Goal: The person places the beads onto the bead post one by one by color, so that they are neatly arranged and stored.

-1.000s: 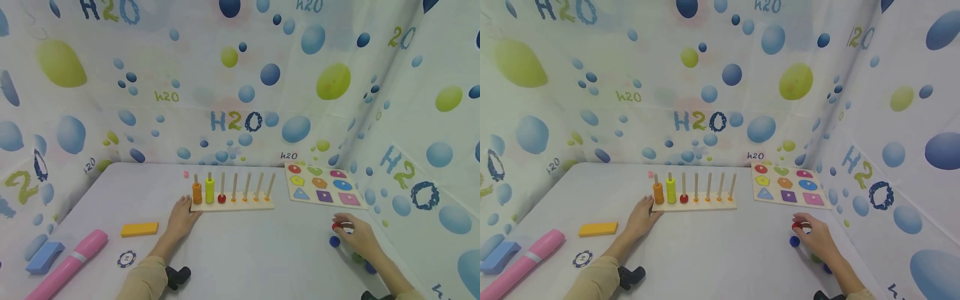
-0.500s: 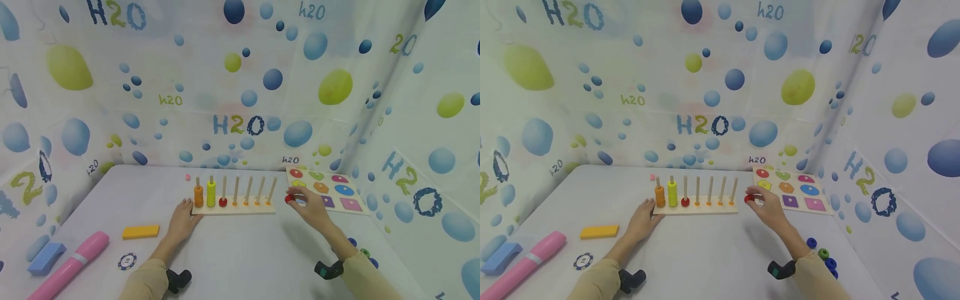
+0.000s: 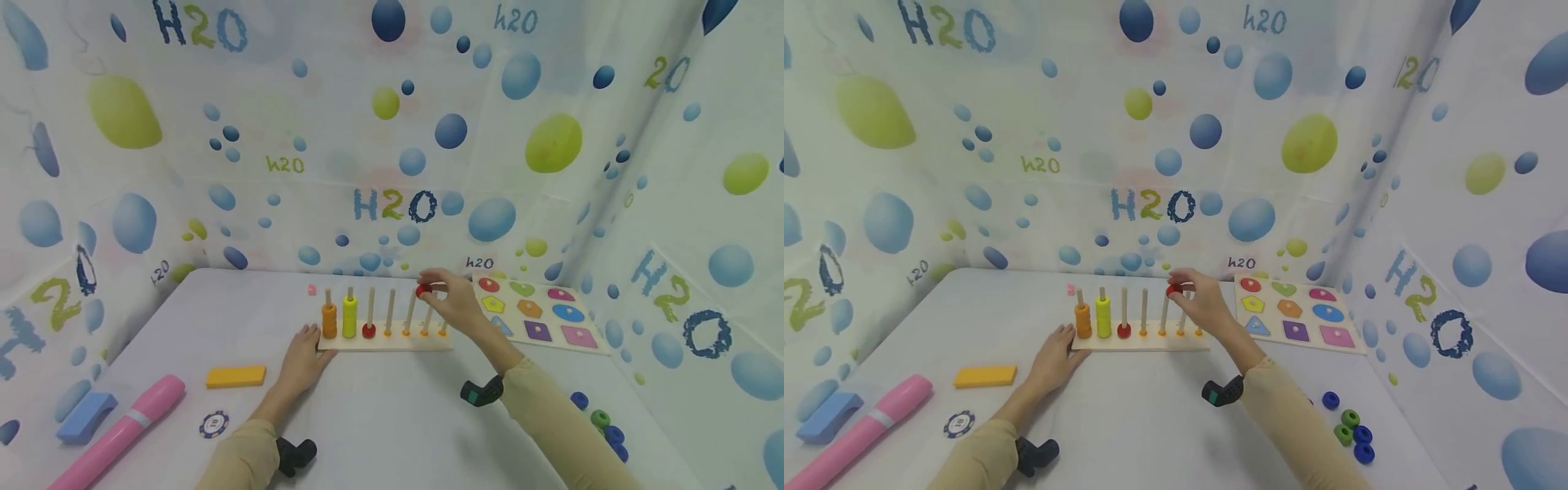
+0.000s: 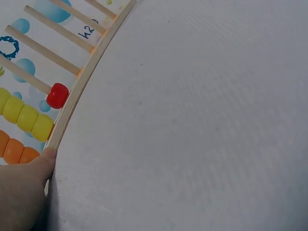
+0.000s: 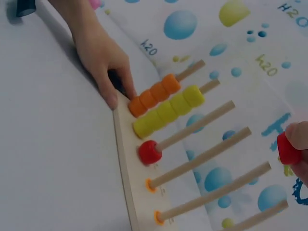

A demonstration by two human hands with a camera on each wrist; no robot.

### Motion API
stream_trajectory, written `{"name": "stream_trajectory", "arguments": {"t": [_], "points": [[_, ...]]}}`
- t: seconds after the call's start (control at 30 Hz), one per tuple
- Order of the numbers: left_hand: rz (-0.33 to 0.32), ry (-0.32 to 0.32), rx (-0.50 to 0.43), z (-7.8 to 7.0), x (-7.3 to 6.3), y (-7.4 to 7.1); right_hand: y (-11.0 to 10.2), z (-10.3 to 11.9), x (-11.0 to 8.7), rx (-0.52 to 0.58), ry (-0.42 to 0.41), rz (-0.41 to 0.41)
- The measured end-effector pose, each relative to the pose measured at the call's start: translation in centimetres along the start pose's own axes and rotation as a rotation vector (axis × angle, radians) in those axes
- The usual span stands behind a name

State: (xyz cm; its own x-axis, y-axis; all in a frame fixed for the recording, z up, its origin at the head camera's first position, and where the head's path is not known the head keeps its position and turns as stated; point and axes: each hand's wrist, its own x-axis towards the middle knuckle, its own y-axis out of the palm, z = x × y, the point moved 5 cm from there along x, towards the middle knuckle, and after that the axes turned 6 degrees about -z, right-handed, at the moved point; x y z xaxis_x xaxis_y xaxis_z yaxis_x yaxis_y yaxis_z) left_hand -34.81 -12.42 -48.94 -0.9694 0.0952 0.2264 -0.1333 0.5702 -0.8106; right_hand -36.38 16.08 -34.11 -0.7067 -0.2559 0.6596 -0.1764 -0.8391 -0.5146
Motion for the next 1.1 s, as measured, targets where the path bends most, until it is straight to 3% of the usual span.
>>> {"name": "stream_trajectory", "arguments": {"t": [0.3,0.6,0.9,1.1], "points": [[0.000,0.006,0.002,-0.3,-0.2,0.0,4.8,1.9,2.8,0.057,-0.031,0.043],[-0.019,0.020,0.022,-0.2,-0.3,-0.3,8.1,1.9,3.6,0.015,-0.019,0.114],[-0.005,0.011,0.010,-0.2,-0.3,0.1,8.6,1.9,3.5,-0.062,-0.053,0.146],[0.003,0.014,0.023,0.0,0.0,0.0,8.0,2.0,3.8,-0.075,-0.085,0.098]]}}
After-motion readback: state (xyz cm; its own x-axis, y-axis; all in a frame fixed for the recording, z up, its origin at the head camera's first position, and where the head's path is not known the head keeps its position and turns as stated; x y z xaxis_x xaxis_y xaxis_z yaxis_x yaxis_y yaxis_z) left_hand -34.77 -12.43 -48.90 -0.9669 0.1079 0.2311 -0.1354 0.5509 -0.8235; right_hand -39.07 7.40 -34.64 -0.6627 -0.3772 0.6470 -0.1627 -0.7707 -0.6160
